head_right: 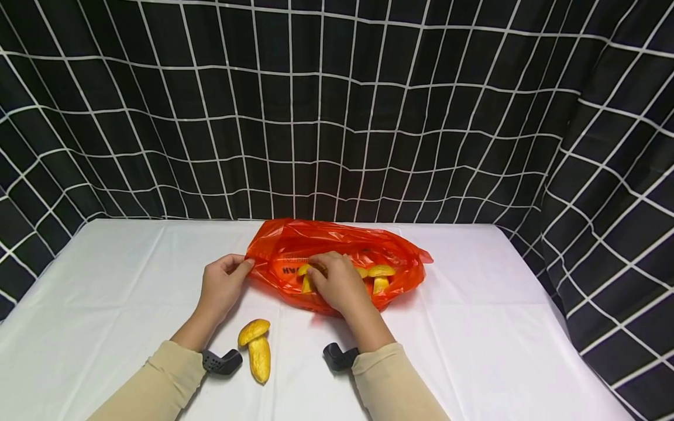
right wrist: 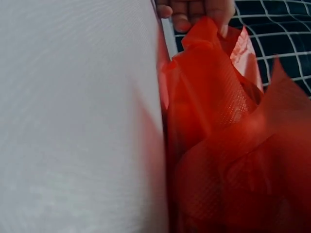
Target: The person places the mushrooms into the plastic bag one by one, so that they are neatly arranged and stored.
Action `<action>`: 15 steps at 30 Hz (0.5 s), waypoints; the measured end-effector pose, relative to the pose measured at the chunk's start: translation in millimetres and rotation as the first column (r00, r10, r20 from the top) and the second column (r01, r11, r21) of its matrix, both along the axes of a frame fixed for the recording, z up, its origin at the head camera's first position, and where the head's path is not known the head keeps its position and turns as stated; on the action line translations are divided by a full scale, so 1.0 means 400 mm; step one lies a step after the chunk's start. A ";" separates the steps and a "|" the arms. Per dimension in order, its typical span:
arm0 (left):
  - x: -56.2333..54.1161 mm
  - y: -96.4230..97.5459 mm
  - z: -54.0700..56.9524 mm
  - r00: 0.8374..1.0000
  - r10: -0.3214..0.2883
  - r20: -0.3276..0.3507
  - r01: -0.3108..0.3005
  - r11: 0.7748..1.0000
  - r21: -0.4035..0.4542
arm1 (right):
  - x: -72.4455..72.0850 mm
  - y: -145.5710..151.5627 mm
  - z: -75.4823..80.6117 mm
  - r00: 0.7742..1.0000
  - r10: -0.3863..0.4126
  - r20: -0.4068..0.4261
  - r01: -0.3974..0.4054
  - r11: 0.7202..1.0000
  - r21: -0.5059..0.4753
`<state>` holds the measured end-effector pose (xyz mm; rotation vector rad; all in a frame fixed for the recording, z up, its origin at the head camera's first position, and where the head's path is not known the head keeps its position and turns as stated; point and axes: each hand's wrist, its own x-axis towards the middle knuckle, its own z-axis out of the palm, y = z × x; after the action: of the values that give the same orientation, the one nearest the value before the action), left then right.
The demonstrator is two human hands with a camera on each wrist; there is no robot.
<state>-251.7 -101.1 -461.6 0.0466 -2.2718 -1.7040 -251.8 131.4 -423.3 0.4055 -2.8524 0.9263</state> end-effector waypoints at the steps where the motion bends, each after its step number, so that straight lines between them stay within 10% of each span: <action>1: 0.000 0.000 0.000 1.000 0.000 -0.002 0.000 1.000 0.003 | 0.001 -0.001 0.002 1.000 0.000 -0.004 0.000 1.000 0.001; 15: -0.001 0.001 0.000 1.000 0.010 0.002 -0.010 1.000 -0.006 | 0.046 -0.033 0.072 0.992 0.091 -0.082 -0.092 0.996 -0.013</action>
<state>-252.1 -100.8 -461.4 0.0582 -2.2739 -1.6933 -233.6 118.0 -394.4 0.5634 -2.7707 0.9261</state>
